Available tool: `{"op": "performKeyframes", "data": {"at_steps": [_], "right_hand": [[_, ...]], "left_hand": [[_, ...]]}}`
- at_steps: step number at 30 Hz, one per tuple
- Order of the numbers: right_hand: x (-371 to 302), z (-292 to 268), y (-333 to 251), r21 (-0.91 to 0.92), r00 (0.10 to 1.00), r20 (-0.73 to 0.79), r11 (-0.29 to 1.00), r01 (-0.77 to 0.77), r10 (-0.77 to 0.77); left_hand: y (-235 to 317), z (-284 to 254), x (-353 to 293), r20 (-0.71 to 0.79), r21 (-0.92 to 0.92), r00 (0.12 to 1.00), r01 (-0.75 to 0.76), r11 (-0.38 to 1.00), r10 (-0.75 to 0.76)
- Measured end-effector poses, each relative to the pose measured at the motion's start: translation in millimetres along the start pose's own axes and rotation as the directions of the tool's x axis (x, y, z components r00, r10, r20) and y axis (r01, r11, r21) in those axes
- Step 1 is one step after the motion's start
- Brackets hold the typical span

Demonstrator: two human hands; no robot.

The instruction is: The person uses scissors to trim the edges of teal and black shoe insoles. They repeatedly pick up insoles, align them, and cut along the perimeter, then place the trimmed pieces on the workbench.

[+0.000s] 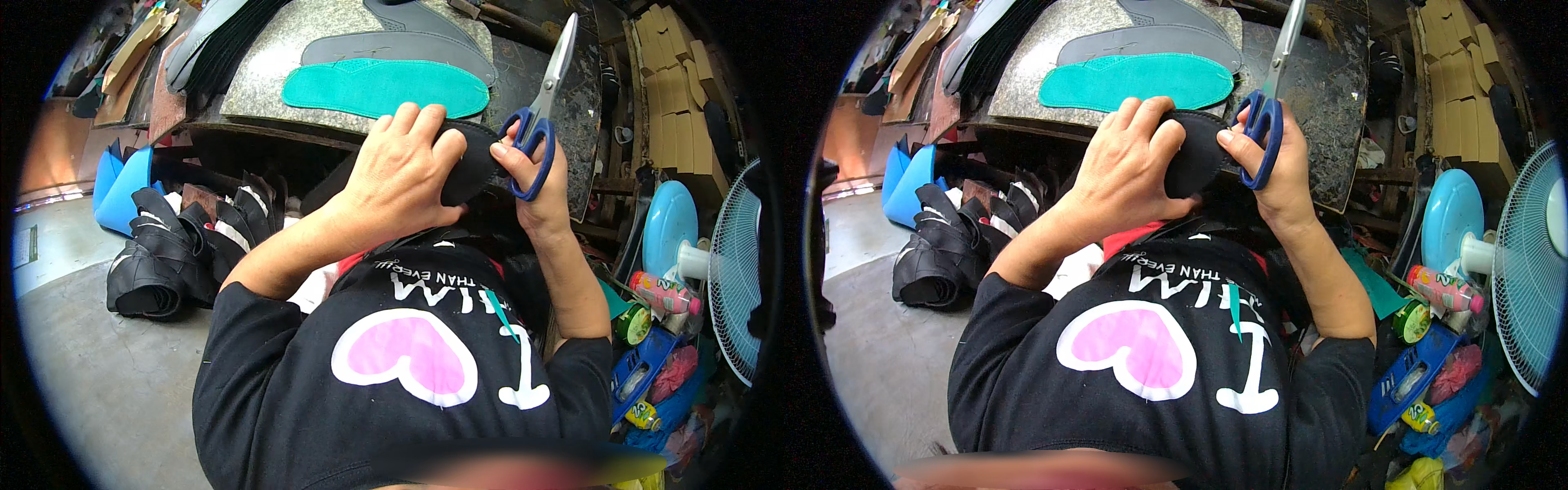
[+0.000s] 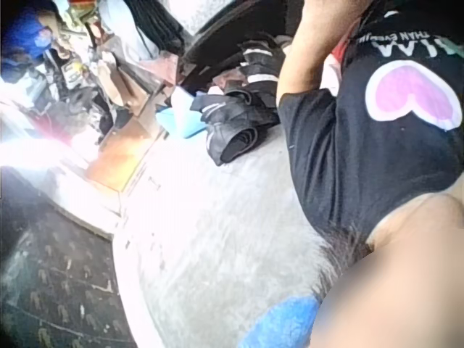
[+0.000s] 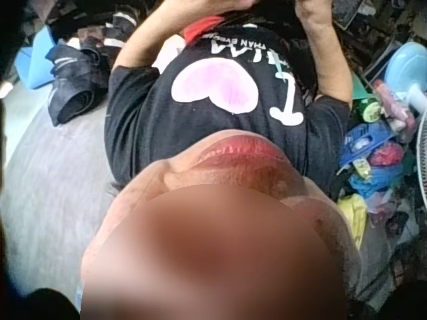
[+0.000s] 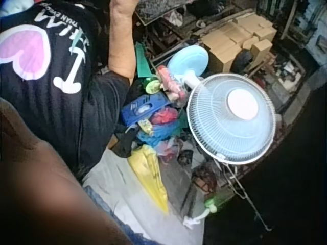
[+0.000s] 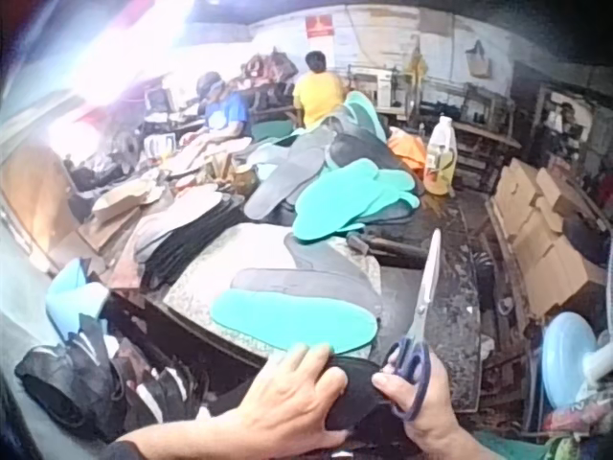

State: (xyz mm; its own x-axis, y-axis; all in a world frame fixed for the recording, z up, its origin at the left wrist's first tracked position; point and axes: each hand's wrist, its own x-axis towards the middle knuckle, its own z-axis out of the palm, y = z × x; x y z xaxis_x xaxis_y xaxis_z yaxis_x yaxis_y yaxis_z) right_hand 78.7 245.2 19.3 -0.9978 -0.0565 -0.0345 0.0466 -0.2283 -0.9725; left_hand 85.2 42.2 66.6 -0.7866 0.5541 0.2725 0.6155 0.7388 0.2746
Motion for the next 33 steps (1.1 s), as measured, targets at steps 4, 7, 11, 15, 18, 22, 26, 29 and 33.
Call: {"op": "performKeyframes", "data": {"at_steps": [4, 7, 11, 15, 18, 22, 26, 29, 33], "right_hand": [[9.1, -25.0, -1.2, -0.134, 0.995, 0.028, 0.986, 0.099, -0.096], [5.6, -50.8, -8.2, -0.56, 0.995, 0.038, 0.822, 0.102, -0.097], [-10.7, -61.3, -9.7, -0.852, 0.992, 0.069, 0.512, 0.112, -0.102], [-15.3, -51.5, -16.5, -0.938, 0.949, 0.186, 0.24, 0.248, -0.255], [-14.5, -43.6, -25.6, -0.945, 0.922, 0.249, 0.133, 0.298, -0.296], [-12.4, -42.8, -32.3, -0.923, 0.871, 0.366, -0.008, 0.385, -0.328], [-10.7, -47.5, -36.5, -0.938, 0.914, 0.288, 0.109, 0.329, -0.287], [-13.3, -46.6, -40.8, -0.936, 0.938, 0.242, 0.195, 0.294, -0.249], [-18.9, -44.1, -41.3, -0.926, 0.889, 0.349, 0.038, 0.376, -0.297]], "left_hand": [[-24.3, -1.2, -1.4, -0.189, -0.062, 0.982, -0.022, 0.998, 0.01], [-56.0, -6.0, 0.7, -0.166, -0.444, 0.982, 0.007, 0.896, -0.09], [-79.1, -5.0, -1.0, 0.306, -0.884, 0.895, 0.394, 0.252, -0.325], [-83.4, 8.6, 2.1, 0.423, -0.905, 0.884, 0.402, -0.14, -0.199], [-84.4, 14.8, 3.6, 0.399, -0.901, 0.911, 0.369, -0.229, -0.102], [-82.7, 12.9, 1.6, 0.442, -0.896, 0.888, 0.432, -0.099, -0.127], [-81.6, 3.1, 0.1, 0.447, -0.883, 0.869, 0.466, 0.049, -0.214], [-79.4, -1.6, 3.2, 0.454, -0.881, 0.872, 0.47, 0.052, -0.185], [-68.0, -1.9, 2.9, 0.468, -0.867, 0.847, 0.496, 0.055, -0.253]]}}
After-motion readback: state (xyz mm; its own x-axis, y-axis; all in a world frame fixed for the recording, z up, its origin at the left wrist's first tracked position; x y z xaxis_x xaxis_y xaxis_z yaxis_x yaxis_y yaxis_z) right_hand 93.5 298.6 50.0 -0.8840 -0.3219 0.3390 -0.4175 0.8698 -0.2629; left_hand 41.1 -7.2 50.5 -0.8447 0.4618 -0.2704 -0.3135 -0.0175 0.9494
